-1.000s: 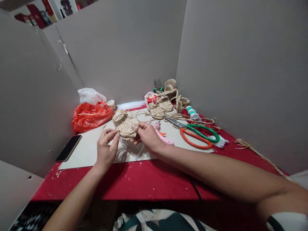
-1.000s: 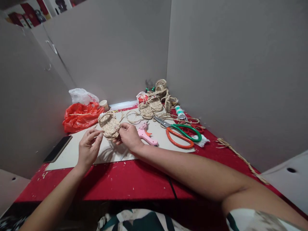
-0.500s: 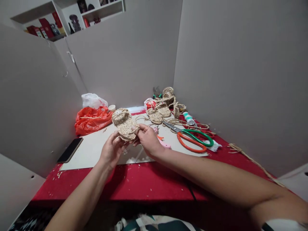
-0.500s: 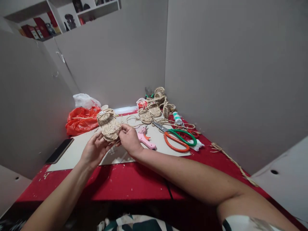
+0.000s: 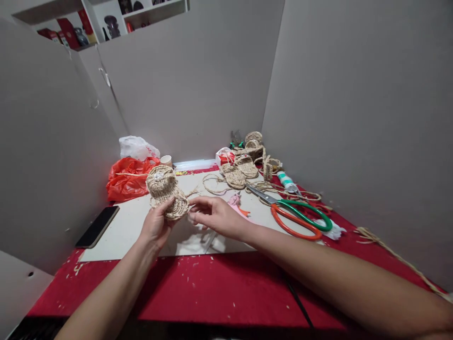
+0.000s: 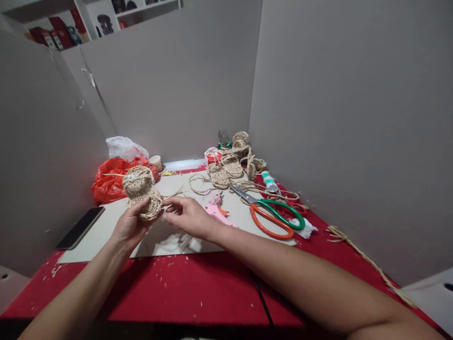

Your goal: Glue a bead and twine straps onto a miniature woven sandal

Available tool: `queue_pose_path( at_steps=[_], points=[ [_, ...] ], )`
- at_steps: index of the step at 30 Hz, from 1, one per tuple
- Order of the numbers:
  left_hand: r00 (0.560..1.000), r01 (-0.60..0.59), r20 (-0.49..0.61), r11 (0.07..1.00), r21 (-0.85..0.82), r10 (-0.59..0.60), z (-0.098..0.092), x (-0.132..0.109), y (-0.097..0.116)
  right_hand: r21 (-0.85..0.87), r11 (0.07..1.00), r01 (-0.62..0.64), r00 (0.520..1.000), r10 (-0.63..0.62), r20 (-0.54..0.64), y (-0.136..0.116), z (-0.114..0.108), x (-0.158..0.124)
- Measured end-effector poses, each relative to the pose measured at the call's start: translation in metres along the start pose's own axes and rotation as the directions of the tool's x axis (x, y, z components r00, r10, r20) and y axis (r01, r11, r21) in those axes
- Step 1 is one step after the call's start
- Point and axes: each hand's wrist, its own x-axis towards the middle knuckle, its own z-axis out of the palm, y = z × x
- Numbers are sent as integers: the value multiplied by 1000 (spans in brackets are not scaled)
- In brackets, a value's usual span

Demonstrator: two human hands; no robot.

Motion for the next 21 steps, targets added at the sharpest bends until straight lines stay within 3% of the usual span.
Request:
queue_pose_path(
  at_steps=[3,5,10,15,18,21],
  points=[
    [996,-88,5,995,37,88,-8,7,-4,-74,997,23,980,-37,-194,3,-6,6],
    [992,-121,35,991,66,118,-10,8,-8,-117,992,48,971,-73,-226,6,-7,10],
    [986,-150,91,978,142,138,-15,7,-20,-318,945,69,990,-103,-93,16,-1,12],
    [969,-226,166,934,276,185,-20,7,-31,-562,809,174,978,-208,4,23,-1,8],
    [955,-284,188,896,341,232,-20,5,-32,-636,753,172,977,-211,15,25,-2,6],
    [943,-328,202,842,428,264,-19,2,-32,-615,779,124,985,-170,-16,23,-1,4]
  ],
)
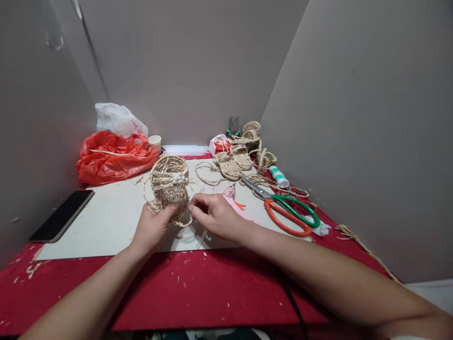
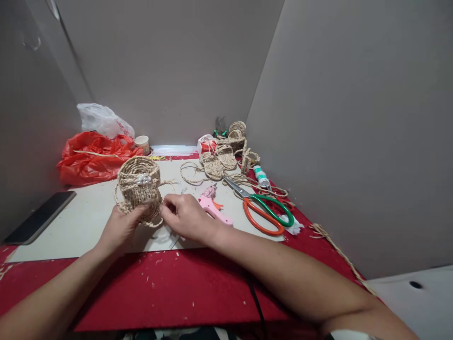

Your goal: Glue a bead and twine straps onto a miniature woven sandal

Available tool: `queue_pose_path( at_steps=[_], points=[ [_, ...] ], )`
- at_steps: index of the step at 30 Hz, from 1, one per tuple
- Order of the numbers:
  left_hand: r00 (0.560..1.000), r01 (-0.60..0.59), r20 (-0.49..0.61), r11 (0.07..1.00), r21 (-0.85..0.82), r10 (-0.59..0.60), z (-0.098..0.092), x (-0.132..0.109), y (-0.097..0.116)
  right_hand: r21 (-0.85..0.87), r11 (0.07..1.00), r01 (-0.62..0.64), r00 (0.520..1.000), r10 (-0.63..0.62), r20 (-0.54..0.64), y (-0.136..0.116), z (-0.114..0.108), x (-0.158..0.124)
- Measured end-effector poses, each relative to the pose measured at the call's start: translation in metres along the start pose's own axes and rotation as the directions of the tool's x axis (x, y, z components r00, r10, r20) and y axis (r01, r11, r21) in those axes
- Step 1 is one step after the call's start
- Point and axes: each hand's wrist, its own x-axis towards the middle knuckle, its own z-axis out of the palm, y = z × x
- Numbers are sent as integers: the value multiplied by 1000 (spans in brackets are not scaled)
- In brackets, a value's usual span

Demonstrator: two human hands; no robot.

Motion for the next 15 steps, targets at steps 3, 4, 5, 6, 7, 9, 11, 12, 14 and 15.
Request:
queue_pose_path(
  at_steps=[3,4,5,6,7,9,11,12,14,15],
  points=[
    [1000,13,6,999,39,-13,1,-3,2,118,989,-85,996,81,31,-5,-1,0],
    [1000,15,-1,999,50,-15,2,-3,2,169,978,-125,992,119,48,-6,-1,0],
    [1000,16,-10,998,67,-15,3,-4,3,229,958,-175,984,164,69,-7,-1,0],
    [1000,15,-17,996,87,-13,3,-5,3,295,927,-231,973,212,95,-7,0,0],
    [1000,13,-17,994,105,-11,4,-6,3,361,887,-286,958,258,126,-7,1,1],
    [1000,9,1,992,124,-9,5,-7,4,482,789,-380,925,323,199,-5,4,1],
    [1000,11,15,992,124,-13,5,-9,3,570,705,-423,906,347,243,-3,7,2],
    [1000,18,10,992,123,-20,6,-9,3,589,683,-432,901,350,255,-2,8,2],
    [999,47,-19,991,123,-45,6,-10,3,560,703,-439,898,352,264,-1,9,3],
    [997,66,-41,990,125,-62,7,-10,4,502,756,-420,907,337,252,-1,8,3]
  ],
)
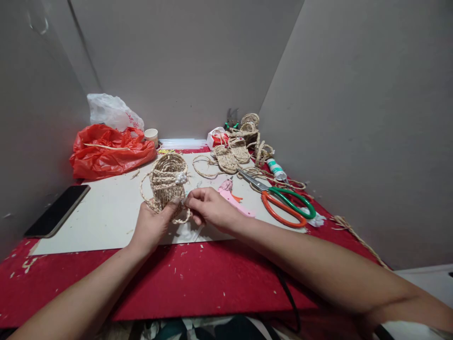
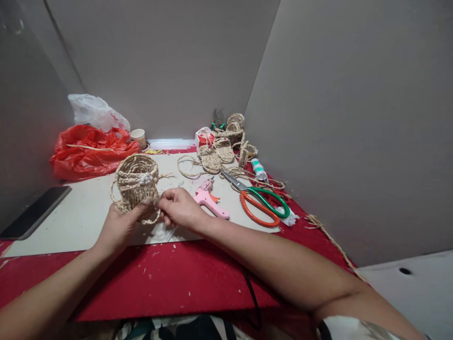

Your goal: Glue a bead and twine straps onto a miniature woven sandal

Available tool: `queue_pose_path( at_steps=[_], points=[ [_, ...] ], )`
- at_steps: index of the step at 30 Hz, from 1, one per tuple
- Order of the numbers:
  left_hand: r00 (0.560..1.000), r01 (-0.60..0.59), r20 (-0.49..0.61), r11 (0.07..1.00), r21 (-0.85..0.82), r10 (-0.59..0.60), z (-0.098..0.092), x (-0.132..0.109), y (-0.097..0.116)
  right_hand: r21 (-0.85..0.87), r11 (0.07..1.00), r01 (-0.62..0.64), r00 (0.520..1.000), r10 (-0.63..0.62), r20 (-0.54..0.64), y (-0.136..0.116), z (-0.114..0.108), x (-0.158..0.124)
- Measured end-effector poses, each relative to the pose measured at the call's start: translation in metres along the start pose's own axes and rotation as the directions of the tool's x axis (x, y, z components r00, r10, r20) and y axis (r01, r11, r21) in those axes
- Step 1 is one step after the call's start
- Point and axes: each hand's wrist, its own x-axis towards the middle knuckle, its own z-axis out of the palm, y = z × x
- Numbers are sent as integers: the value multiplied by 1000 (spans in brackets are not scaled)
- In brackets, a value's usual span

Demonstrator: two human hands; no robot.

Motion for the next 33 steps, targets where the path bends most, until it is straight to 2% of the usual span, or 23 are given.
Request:
queue_pose_path(
  at_steps=[2,5,9,11,14,17,21,24,26,29,31,33],
  points=[
    [999,34,-40,999,1,-34,1,0,1,-241,964,115,993,-119,-4,-2,-4,-1],
    [996,78,-44,996,-33,-80,1,2,2,-551,778,302,933,-360,3,-6,-13,-3],
    [996,92,-3,991,-93,-93,2,4,0,-688,632,357,841,-538,-58,-10,-20,-9],
    [995,98,-3,991,-86,-99,2,4,-1,-756,518,401,784,-621,-10,-10,-19,-11],
    [995,95,0,993,-67,-95,3,4,-3,-843,327,427,748,-652,126,-6,-13,-13],
    [998,60,27,993,-104,-58,3,2,-4,-891,244,383,769,-618,161,-1,-9,-12],
    [999,32,26,997,-67,-30,3,0,-4,-893,289,346,823,-551,140,1,-8,-9],
    [1000,25,-5,1000,-8,-25,5,-3,-3,-871,373,321,851,-517,91,0,-7,-7],
    [1000,8,-13,1000,-10,-9,6,-5,-4,-822,482,304,861,-509,20,-1,-5,-6],
    [1000,-4,-1,1000,-16,4,9,-9,-5,-663,699,270,871,-471,-142,-2,-1,-6],
    [1000,-11,1,1000,4,11,12,-12,-6,-514,826,230,885,-398,-243,0,2,-4],
    [999,-33,-5,999,31,33,14,-12,-8,-360,916,180,901,-300,-312,4,4,1]
  ],
)
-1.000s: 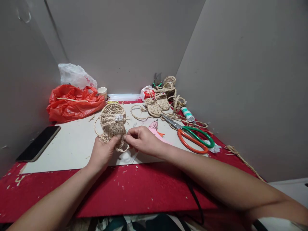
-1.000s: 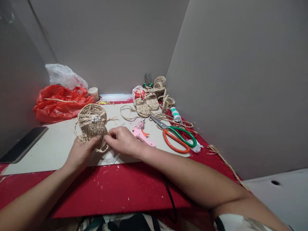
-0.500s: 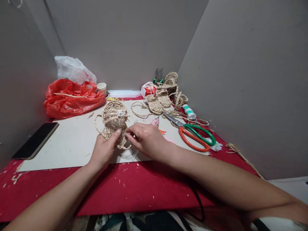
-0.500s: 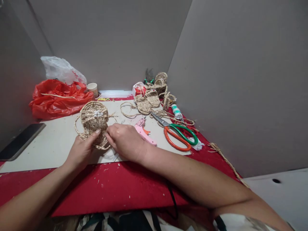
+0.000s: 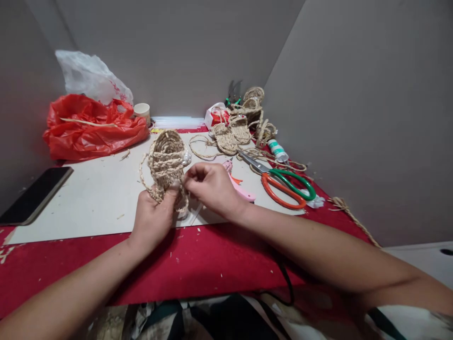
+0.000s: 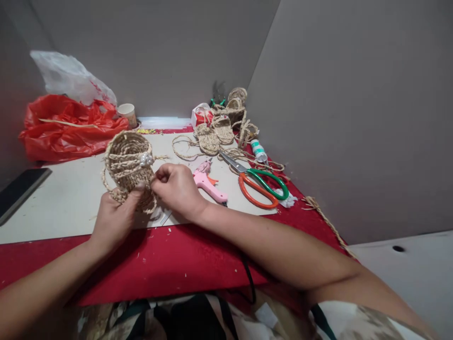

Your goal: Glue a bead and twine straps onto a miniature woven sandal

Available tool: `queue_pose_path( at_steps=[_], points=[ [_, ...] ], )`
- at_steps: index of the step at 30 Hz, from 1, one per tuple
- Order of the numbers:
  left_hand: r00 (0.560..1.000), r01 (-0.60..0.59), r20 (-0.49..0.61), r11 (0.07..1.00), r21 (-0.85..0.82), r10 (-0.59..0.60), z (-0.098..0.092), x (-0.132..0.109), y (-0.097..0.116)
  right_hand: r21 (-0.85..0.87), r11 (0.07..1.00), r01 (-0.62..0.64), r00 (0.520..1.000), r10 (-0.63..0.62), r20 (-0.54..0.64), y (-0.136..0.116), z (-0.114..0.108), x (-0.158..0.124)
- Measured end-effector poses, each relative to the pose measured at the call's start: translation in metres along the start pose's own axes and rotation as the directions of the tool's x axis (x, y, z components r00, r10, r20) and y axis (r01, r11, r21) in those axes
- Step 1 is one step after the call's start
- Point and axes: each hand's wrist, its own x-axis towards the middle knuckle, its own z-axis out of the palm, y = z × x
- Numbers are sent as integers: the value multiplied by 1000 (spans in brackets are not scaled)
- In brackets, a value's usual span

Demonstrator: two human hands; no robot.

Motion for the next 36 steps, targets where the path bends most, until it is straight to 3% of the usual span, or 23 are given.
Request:
queue_pose_path(
  at_steps=[2,4,7,12,17,22,26,28,31,33,36],
  points=[
    [1000,-8,2,1000,8,8,2,2,-3,79,995,-67,998,67,-3,6,5,5],
    [1000,21,7,1000,-2,-21,3,7,-7,42,998,-51,998,50,27,12,6,10],
    [995,102,22,990,-96,-100,1,16,-10,-97,992,76,986,-60,157,14,-2,18],
    [979,201,127,883,-423,-161,-3,22,-7,-94,971,218,945,-186,270,5,-24,20],
    [972,235,109,861,-451,-208,-6,22,-11,-161,936,314,899,-238,368,6,-23,20],
    [957,284,99,813,-508,-272,-5,22,-7,-226,906,358,922,-306,237,12,-21,20],
    [920,388,161,764,-516,-358,-6,21,2,-191,896,400,909,-362,208,7,-31,20],
    [894,446,221,735,-511,-389,-8,21,5,-165,866,473,872,-433,227,3,-39,21],
    [855,518,298,709,-478,-424,-10,21,5,-134,767,628,753,-554,355,-2,-50,22],
    [832,554,327,698,-454,-448,-12,21,4,-122,725,678,685,-562,464,-2,-55,23],
    [824,565,339,699,-438,-453,-12,21,3,-129,719,683,643,-508,572,-2,-58,23]
  ],
)
